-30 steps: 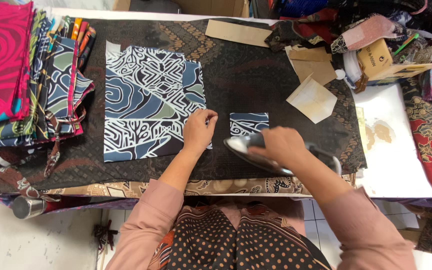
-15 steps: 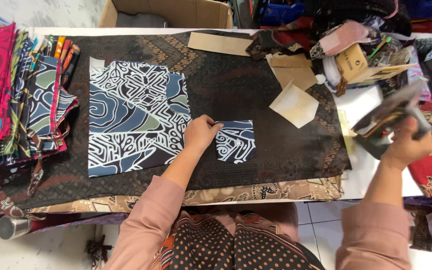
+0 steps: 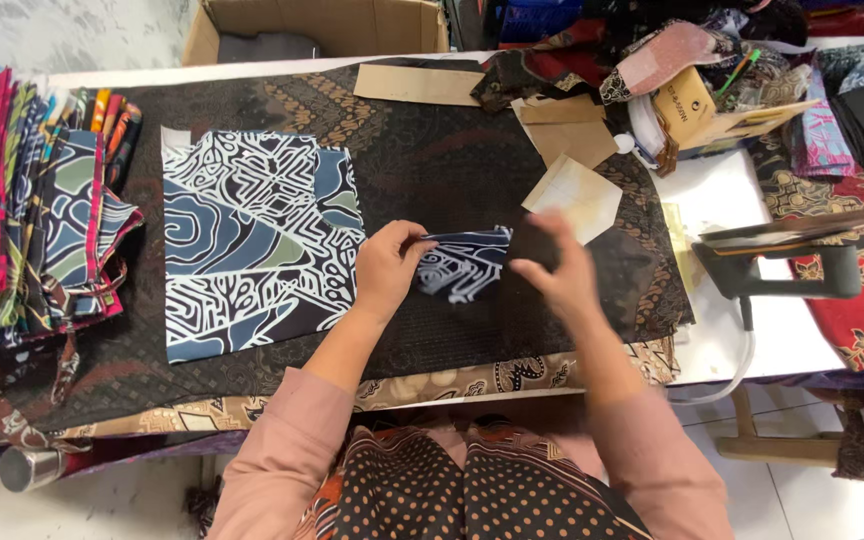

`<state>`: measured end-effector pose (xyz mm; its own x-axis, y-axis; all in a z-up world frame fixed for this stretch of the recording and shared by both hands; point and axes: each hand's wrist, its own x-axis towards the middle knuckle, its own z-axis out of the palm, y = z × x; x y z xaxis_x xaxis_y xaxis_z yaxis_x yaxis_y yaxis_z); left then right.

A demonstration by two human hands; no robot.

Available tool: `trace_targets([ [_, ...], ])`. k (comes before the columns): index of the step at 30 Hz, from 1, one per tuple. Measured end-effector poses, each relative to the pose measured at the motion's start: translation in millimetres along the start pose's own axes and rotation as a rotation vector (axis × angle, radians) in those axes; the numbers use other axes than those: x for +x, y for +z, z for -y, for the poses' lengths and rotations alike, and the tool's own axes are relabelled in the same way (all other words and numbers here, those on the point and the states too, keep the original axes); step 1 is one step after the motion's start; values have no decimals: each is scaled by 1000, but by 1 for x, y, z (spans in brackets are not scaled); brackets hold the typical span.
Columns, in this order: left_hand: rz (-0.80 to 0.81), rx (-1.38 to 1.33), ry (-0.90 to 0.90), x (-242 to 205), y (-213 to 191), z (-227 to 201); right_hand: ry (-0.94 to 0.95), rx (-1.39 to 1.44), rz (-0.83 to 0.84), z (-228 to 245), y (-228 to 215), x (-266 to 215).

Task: The person irons a patterned fabric piece using a steam iron, then folds it and stacks it with other folded garments. They attach a tag to the stack and tie the bundle with a ribbon. The finished bundle is placed on the table.

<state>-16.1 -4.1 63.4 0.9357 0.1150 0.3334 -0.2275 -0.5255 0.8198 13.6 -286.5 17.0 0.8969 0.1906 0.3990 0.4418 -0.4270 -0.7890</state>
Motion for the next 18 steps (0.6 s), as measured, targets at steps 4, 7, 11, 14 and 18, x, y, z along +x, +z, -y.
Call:
trace_targets([
  [4, -63, 82, 420, -19, -26, 1, -60, 162, -40, 37, 32, 8],
  [7, -6, 143, 587, -49, -42, 15, -246, 100, 73, 47, 30, -11],
  [11, 208, 129, 232, -77, -34, 41, 18, 41, 293, 49, 44, -32],
  [14, 82, 104, -80, -76, -12, 56, 508, -55, 299, 50, 54, -28],
  [18, 89, 173, -239, -66, 0, 56, 213, -483, 396, 62, 59, 0],
])
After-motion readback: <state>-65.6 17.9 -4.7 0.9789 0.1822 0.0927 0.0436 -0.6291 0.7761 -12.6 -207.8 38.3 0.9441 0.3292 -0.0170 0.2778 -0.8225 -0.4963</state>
